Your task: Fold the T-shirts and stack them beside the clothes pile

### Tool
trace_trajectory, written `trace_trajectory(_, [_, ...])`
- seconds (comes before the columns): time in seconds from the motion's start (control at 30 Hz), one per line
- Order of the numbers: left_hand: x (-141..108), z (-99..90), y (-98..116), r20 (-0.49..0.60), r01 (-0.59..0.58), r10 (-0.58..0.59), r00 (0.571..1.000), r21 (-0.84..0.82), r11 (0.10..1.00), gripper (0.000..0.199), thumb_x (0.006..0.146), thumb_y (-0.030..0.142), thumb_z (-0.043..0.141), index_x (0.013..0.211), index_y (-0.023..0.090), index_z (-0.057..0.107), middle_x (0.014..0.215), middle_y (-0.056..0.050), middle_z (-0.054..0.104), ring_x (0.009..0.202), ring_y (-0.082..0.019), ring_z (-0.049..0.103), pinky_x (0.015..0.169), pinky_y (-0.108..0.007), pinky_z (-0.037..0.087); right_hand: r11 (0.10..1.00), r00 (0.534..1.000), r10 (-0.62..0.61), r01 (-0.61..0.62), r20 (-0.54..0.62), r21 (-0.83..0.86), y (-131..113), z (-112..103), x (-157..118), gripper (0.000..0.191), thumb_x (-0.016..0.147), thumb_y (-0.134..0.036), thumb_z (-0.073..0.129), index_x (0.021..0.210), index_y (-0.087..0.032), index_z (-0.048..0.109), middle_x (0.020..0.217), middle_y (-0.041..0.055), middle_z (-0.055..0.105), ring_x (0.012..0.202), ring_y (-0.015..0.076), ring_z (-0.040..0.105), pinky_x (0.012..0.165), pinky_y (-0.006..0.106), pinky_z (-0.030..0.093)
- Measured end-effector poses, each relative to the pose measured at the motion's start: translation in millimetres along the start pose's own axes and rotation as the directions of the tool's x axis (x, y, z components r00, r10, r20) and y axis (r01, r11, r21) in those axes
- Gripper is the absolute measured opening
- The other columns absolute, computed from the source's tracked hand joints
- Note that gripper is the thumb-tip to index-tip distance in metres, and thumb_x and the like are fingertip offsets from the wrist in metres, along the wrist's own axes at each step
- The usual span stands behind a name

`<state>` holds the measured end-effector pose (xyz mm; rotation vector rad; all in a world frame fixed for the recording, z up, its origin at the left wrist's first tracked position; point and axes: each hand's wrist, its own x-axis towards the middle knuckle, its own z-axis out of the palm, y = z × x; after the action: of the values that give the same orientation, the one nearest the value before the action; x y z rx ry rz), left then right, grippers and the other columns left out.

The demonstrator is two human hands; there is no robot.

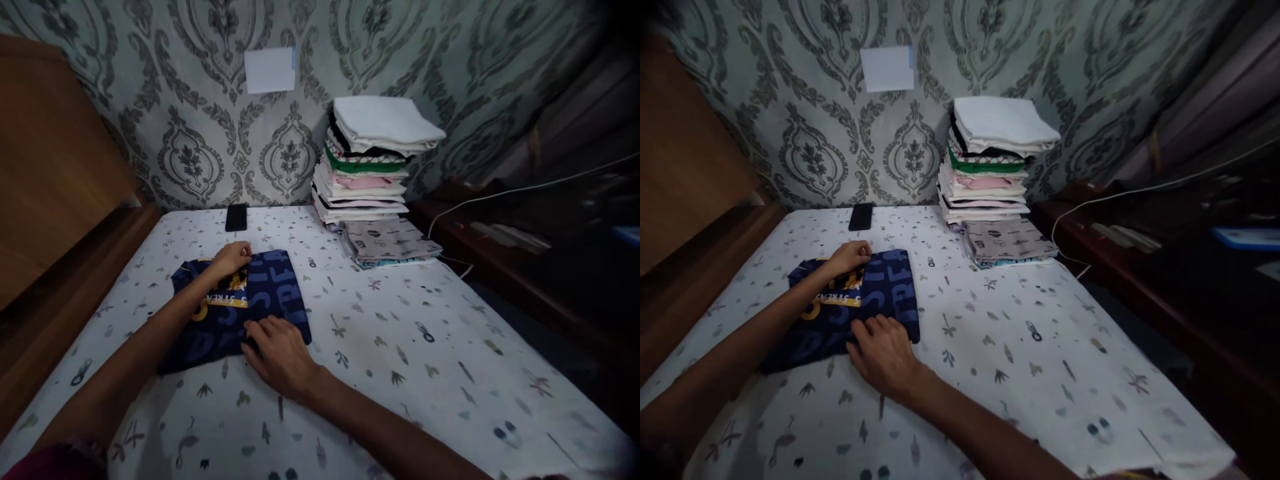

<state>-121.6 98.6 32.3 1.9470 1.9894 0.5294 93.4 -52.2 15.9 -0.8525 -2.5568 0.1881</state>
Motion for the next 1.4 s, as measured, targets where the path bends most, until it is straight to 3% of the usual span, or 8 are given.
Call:
trace_trajectory(0.13, [-20,-2.8,22,-0.12,-0.09,0.114,0.986,0.192,0.977,0.024,0.089,0.023,0.053,0.111,0.018,0.064,0.107,-0.011,0.065,0.106,-0.027,0.059,0.092,-0.038,0.045,0.991,0.992,0.028,-0.011,-0.121,0.134,24,-15,2,0.022,0.099,-0.029,0.047,0.107,-0.018,0.064,0.087,0.0064,0.071,0.081,0.0194,0.064,0.075,0.03,0.046])
trace_trajectory(0.27, [-48,14.6,46,-0.065,-0.242,0.28,0.958,0.344,0.907,0.043,0.098,0.041,0.046,0.128,0.012,0.056,0.128,-0.019,0.06,0.123,-0.031,0.054,0.104,-0.044,0.042,0.938,0.951,0.276,-0.233,-0.143,0.258,89,-35,38,0.023,0.096,-0.023,0.046,0.107,-0.019,0.066,0.101,0.0071,0.07,0.085,0.0175,0.063,0.078,0.029,0.046])
trace_trajectory(0.4, [-67,41.1,56,0.057,-0.252,0.251,0.966,0.415,0.874,0.083,0.093,0.066,0.044,0.148,0.005,0.039,0.157,-0.028,0.034,0.149,-0.039,0.027,0.118,-0.055,0.026,0.771,0.862,0.455,-0.507,0.224,0.386,155,-40,94,0.026,0.092,-0.017,0.046,0.109,-0.015,0.065,0.079,0.0026,0.063,0.068,0.0146,0.054,0.068,0.027,0.044])
trace_trajectory(0.5, [-72,52.2,54,0.115,-0.209,0.176,0.978,0.434,0.876,0.092,0.091,0.074,0.036,0.152,0.005,0.034,0.16,-0.027,0.025,0.151,-0.041,0.019,0.118,-0.061,0.023,0.697,0.819,0.397,-0.562,0.414,0.445,181,-35,125,0.028,0.096,-0.024,0.044,0.114,-0.013,0.062,0.059,-0.0044,0.05,0.05,0.011,0.043,0.051,0.022,0.037])
trace_trajectory(0.8, [-71,59.3,48,0.098,-0.21,0.186,0.978,0.441,0.872,0.093,0.092,0.076,0.026,0.153,0.005,0.034,0.161,-0.027,0.024,0.152,-0.041,0.016,0.117,-0.065,0.021,0.645,0.697,0.126,-0.598,0.706,0.475,209,-10,167,0.039,0.068,-0.041,0.084,0.088,-0.017,0.059,0.045,-0.0128,0.038,0.04,0.0039,0.028,0.041,0.017,0.02])
trace_trajectory(1.07, [-71,58.6,49,0.122,-0.21,0.174,0.977,0.44,0.873,0.095,0.091,0.077,0.026,0.153,0.005,0.033,0.161,-0.027,0.023,0.151,-0.041,0.016,0.117,-0.066,0.021,0.741,0.631,0.045,-0.541,0.774,0.398,234,-13,174,0.04,0.065,-0.044,0.083,0.072,-0.017,0.055,0.046,-0.0119,0.036,0.043,0.004,0.028,0.044,0.019,0.019])
trace_trajectory(1.2, [-70,58.8,49,0.106,-0.218,0.191,0.976,0.443,0.87,0.092,0.091,0.077,0.029,0.153,0.009,0.036,0.161,-0.026,0.025,0.151,-0.041,0.018,0.116,-0.066,0.022,0.753,0.641,0.028,-0.518,0.767,0.405,244,-13,176,0.038,0.063,-0.04,0.084,0.07,-0.016,0.055,0.047,-0.0101,0.042,0.044,0.0047,0.035,0.046,0.019,0.023])
trace_trajectory(1.4, [-70,61.1,48,0.105,-0.217,0.19,0.976,0.452,0.865,0.092,0.091,0.075,0.031,0.153,0.009,0.035,0.161,-0.026,0.024,0.152,-0.041,0.017,0.116,-0.066,0.022,0.736,0.71,0.01,-0.482,0.704,0.475,247,-3,177,0.041,0.061,-0.034,0.085,0.068,-0.019,0.047,0.046,-0.0125,0.042,0.041,0.0039,0.035,0.043,0.017,0.024])
